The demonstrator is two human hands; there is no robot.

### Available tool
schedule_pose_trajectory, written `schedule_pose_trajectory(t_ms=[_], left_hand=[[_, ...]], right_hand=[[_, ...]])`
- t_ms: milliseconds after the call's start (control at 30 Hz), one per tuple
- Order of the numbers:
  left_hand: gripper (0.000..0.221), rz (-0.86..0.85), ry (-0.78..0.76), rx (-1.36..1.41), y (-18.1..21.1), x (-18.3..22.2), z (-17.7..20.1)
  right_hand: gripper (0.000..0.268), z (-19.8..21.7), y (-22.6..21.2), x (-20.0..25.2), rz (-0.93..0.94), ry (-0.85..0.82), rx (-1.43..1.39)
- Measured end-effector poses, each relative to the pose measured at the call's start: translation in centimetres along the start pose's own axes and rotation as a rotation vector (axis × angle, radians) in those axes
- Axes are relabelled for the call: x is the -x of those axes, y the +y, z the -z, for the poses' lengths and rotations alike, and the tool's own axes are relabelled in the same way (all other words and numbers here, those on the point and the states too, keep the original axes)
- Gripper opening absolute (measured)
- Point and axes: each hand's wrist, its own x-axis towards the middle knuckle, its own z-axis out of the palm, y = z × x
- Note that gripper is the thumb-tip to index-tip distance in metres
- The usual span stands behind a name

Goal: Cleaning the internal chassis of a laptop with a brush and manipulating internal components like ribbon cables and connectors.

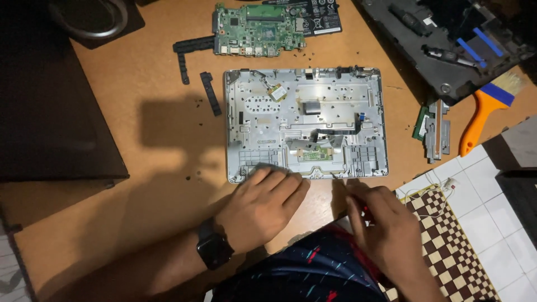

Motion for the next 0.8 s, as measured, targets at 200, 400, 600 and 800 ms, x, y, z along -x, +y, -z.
schedule_pose_trajectory(t_ms=[200,400,600,800], left_hand=[[0.019,0.050,-0.049,-0.045,-0.2,0.1,-0.4],[0.016,0.064,-0.040,-0.037,-0.2,0.2,-0.7],[0.017,0.076,-0.042,0.016,-0.2,0.1,-0.5],[0.015,0.074,-0.015,0.063,-0.4,-0.4,0.0]], right_hand=[[0.020,0.8,0.9,0.7,-0.110,0.042,-0.006],[0.017,0.9,1.7,0.6,-0.185,0.108,-0.035],[0.017,1.0,1.4,0.1,-0.268,0.087,-0.032],[0.014,2.7,1.2,-1.8,-0.357,0.047,-0.071]])
